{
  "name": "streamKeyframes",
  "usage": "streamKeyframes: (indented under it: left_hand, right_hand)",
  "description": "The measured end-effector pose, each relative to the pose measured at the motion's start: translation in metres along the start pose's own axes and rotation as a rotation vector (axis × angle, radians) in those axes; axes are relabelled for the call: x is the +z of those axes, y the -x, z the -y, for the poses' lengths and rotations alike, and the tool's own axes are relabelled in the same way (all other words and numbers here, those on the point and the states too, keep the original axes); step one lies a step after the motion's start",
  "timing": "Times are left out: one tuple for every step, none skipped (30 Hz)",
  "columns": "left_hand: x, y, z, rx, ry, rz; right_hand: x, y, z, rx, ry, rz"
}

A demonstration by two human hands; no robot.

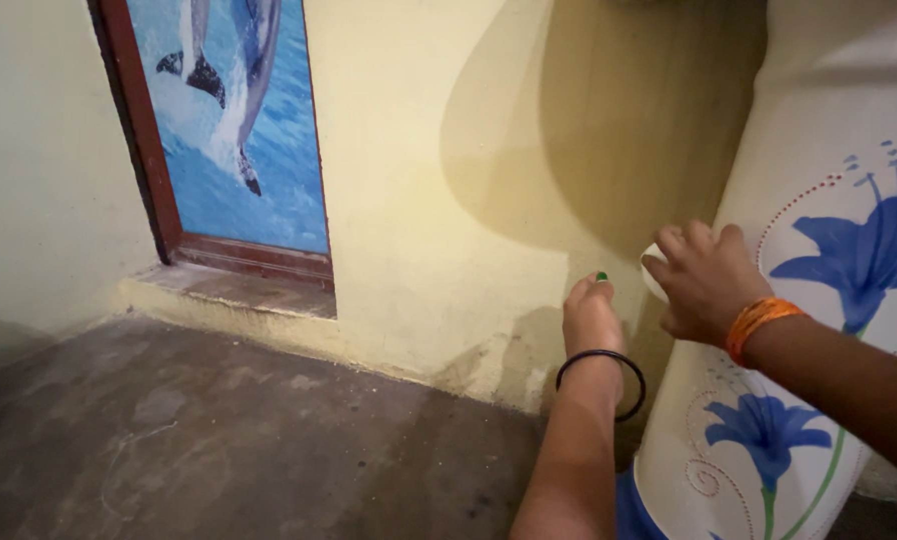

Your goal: The person cleans the pedestal and bowl of a ceramic sink by scrubbing the surface with a white brush.

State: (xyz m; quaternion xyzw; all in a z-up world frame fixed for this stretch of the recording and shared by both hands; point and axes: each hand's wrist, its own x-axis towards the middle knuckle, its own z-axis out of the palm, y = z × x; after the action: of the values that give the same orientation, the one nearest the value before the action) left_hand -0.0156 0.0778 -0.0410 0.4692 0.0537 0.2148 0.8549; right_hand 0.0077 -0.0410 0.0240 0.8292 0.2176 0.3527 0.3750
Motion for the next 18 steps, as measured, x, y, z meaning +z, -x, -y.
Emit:
streamKeyframes:
  left_hand:
    - [0.0, 0.001, 0.0, -0.03, -0.002, 0.01]
    - [0.0, 0.003, 0.0, -0.031, -0.002, 0.011]
    - [0.0, 0.004, 0.001, -0.045, -0.028, 0.021]
    - [-0.001, 0.005, 0.002, -0.059, -0.056, 0.03]
    - [-0.001, 0.005, 0.004, -0.061, -0.057, 0.03]
    - [-0.002, 0.005, 0.007, -0.078, -0.09, 0.018]
    - [-0.002, 0.003, 0.011, -0.094, -0.123, 0.007]
    - [-0.002, 0.0, 0.016, -0.096, -0.123, 0.009]
    - [-0.003, -0.005, 0.022, -0.071, -0.081, -0.001]
    - [-0.003, -0.009, 0.029, -0.047, -0.039, -0.012]
    - [-0.003, -0.014, 0.037, -0.049, -0.039, -0.012]
    - [-0.004, -0.017, 0.044, -0.009, -0.032, -0.027]
    - [-0.006, -0.02, 0.05, 0.031, -0.025, -0.042]
    - [-0.009, -0.022, 0.053, 0.028, -0.027, -0.045]
    - [-0.011, -0.023, 0.056, 0.037, -0.045, -0.037]
    - [-0.014, -0.024, 0.058, 0.045, -0.065, -0.031]
    - [-0.016, -0.024, 0.059, 0.041, -0.069, -0.036]
    - [-0.017, -0.024, 0.06, 0.004, -0.057, -0.04]
  right_hand:
    - [-0.001, -0.002, -0.003, 0.01, -0.011, -0.039]
    - [-0.001, -0.005, -0.006, 0.021, -0.023, -0.077]
    - [0.0, -0.008, -0.012, 0.021, -0.023, -0.075]
    - [0.0, -0.011, -0.019, 0.047, 0.04, -0.128]
    - [-0.001, -0.015, -0.025, 0.075, 0.104, -0.179]
    - [-0.002, -0.019, -0.03, 0.075, 0.103, -0.176]
    - [-0.005, -0.022, -0.038, 0.091, 0.17, -0.202]
    - [-0.007, -0.022, -0.044, 0.107, 0.24, -0.229]
    - [-0.008, -0.02, -0.047, 0.107, 0.241, -0.227]
    - [-0.008, -0.019, -0.049, 0.134, 0.187, -0.268]
    - [-0.008, -0.018, -0.05, 0.161, 0.132, -0.309]
    - [-0.007, -0.017, -0.047, 0.157, 0.131, -0.306]
    - [-0.004, -0.015, -0.043, 0.152, 0.168, -0.344]
    - [-0.001, -0.013, -0.038, 0.149, 0.201, -0.384]
    - [0.003, -0.011, -0.032, 0.147, 0.197, -0.382]
    - [0.007, -0.007, -0.025, 0.139, 0.196, -0.383]
    - [0.011, -0.004, -0.018, 0.131, 0.195, -0.383]
    - [0.015, 0.0, -0.009, 0.127, 0.186, -0.38]
